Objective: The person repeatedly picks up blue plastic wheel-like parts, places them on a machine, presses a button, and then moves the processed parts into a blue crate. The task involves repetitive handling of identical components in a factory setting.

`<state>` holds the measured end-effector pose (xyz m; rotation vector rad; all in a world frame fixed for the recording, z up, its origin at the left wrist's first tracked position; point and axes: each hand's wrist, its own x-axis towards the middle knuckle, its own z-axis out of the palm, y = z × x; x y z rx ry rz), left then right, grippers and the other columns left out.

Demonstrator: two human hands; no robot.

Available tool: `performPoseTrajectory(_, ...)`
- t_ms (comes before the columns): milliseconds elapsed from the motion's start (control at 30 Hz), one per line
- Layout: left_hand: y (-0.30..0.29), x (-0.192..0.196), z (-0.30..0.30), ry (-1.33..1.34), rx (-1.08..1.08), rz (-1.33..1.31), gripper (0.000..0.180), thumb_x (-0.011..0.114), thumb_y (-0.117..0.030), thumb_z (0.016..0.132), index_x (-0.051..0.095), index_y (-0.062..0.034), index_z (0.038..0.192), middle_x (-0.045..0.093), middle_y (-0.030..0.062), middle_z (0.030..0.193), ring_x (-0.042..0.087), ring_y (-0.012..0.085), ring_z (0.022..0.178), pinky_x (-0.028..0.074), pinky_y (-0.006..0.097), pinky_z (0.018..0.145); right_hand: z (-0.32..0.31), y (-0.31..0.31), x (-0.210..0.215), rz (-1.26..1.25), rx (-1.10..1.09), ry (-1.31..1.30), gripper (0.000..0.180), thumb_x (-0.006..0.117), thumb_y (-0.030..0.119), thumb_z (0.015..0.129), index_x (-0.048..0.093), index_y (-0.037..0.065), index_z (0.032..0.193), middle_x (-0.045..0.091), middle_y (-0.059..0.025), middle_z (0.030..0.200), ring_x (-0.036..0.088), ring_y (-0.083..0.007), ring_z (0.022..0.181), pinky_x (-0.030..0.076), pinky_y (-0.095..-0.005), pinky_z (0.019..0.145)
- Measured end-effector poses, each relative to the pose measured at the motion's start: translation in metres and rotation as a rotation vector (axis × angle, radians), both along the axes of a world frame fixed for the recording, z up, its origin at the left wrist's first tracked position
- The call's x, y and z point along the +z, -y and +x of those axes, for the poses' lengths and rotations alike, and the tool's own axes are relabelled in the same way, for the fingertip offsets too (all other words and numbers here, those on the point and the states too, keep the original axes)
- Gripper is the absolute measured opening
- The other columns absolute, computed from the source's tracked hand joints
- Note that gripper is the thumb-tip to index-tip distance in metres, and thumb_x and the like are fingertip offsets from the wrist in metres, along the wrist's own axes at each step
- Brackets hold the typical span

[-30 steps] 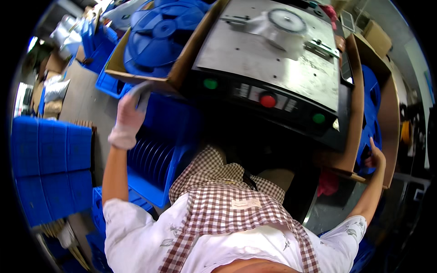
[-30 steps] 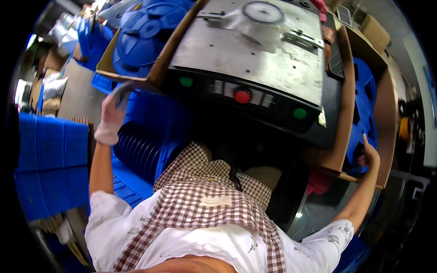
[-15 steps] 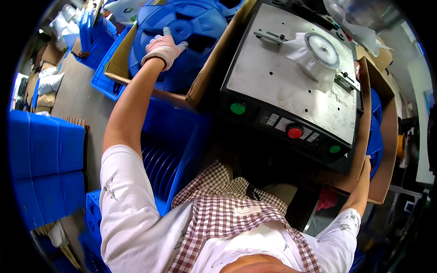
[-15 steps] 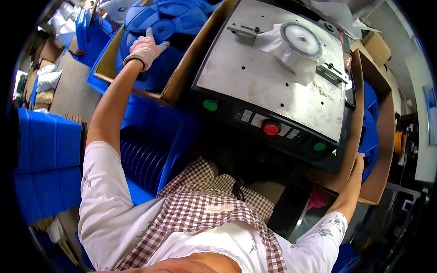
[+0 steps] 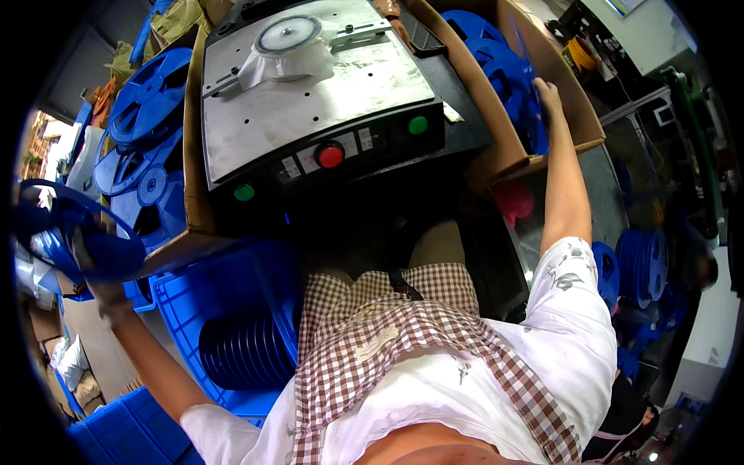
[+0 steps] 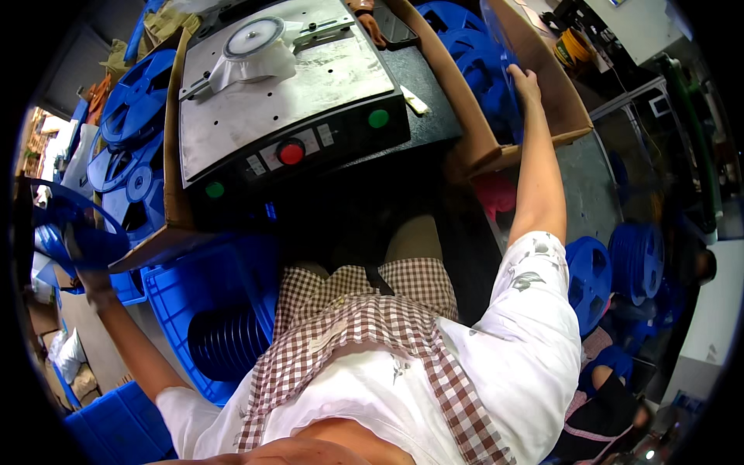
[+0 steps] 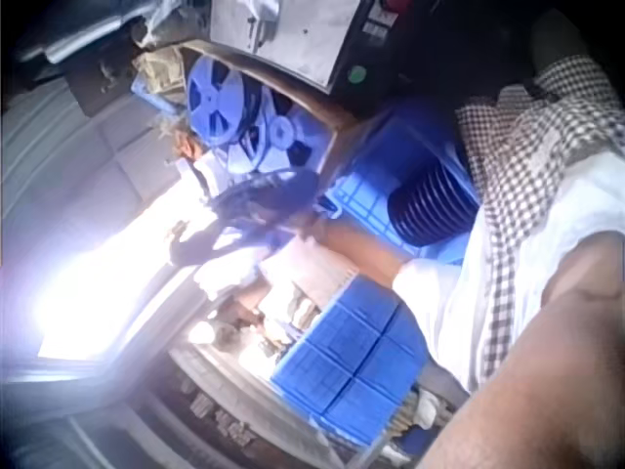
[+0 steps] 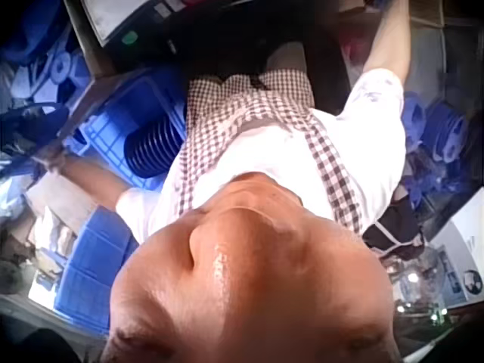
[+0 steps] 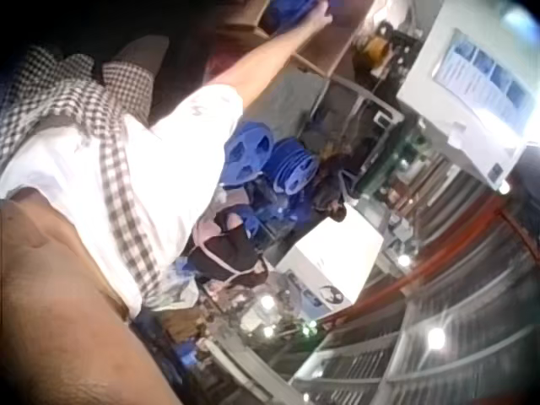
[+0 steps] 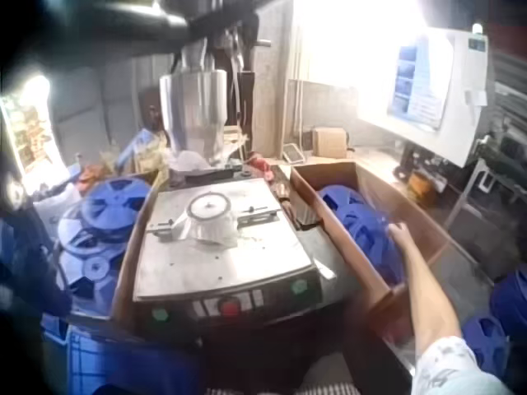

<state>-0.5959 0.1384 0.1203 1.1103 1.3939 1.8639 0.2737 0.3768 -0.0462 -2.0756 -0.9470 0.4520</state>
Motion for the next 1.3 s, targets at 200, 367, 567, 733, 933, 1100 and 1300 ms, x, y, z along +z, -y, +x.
performPoseTrajectory(200,0.114,-0.029,0.173,0.279,-0.306,0.206,0.053,0.050,-0.030,0.095,0.032,-0.0041,0.139,0.051,0.0119,0.126,0.052,0.0201,0.114,0.045,0.032,0.095,-0.196,0.165,0.127,0.543,0.556,-0.453,0.058,0.057,0.033,0.080,0.047,0.008,0.132,0.055,-0.0066,0.104,0.052,-0.0152,0.089,0.045,-0.0300,0.078)
performPoseTrajectory(367,0.096,-0.063,0.292,0.448,-0.622,0.216,0.054,0.051,-0.028,0.095,0.031,-0.0057,0.140,0.051,0.0115,0.125,0.053,0.0198,0.113,0.046,0.031,0.094,-0.327,0.272,0.131,0.524,0.934,-0.462,0.061,0.062,0.029,0.077,0.048,0.015,0.135,0.048,-0.0004,0.091,0.046,-0.0084,0.074,0.041,-0.0243,0.072)
performPoseTrajectory(567,0.096,-0.075,0.330,0.439,-0.695,0.214,0.056,0.053,-0.026,0.094,0.029,-0.0077,0.141,0.052,0.0109,0.124,0.053,0.0194,0.112,0.047,0.031,0.093,-0.384,0.282,0.114,0.578,1.062,-0.570,0.069,0.063,0.040,0.078,0.044,0.010,0.136,0.044,-0.0044,0.090,0.053,-0.0141,0.083,0.047,-0.0292,0.075)
performPoseTrajectory(733,0.093,-0.079,0.337,0.410,-0.719,0.221,0.057,0.054,-0.024,0.093,0.027,-0.0093,0.142,0.052,0.0105,0.122,0.054,0.0190,0.111,0.047,0.030,0.093,-0.382,0.282,0.115,0.589,1.044,-0.534,0.070,0.061,0.043,0.077,0.045,0.010,0.136,0.043,-0.0034,0.087,0.051,-0.0140,0.081,0.046,-0.0288,0.073)
performPoseTrajectory(933,0.090,-0.077,0.342,0.385,-0.742,0.228,0.060,0.055,-0.022,0.093,0.026,-0.0113,0.143,0.053,0.0099,0.121,0.055,0.0186,0.109,0.048,0.030,0.092,-0.382,0.281,0.108,0.567,1.027,-0.512,0.069,0.060,0.046,0.077,0.047,0.012,0.135,0.043,-0.0037,0.087,0.049,-0.0164,0.085,0.044,-0.0321,0.081)
performPoseTrajectory(1100,0.088,-0.078,0.342,0.370,-0.737,0.231,0.062,0.056,-0.020,0.092,0.024,-0.0129,0.144,0.053,0.0095,0.119,0.055,0.0183,0.108,0.049,0.029,0.091,-0.381,0.281,0.109,0.519,1.055,-0.544,0.069,0.060,0.045,0.077,0.046,0.015,0.137,0.047,-0.0056,0.092,0.051,-0.0177,0.092,0.043,-0.0348,0.088)
performPoseTrajectory(1300,0.086,-0.080,0.348,0.347,-0.705,0.234,0.065,0.058,-0.018,0.092,0.022,-0.0148,0.146,0.054,0.0089,0.118,0.056,0.0179,0.107,0.049,0.029,0.090,-0.383,0.279,0.106,0.529,1.071,-0.620,0.066,0.061,0.035,0.079,0.044,0.011,0.138,0.048,-0.0025,0.091,0.051,-0.0125,0.084,0.044,-0.0287,0.081)
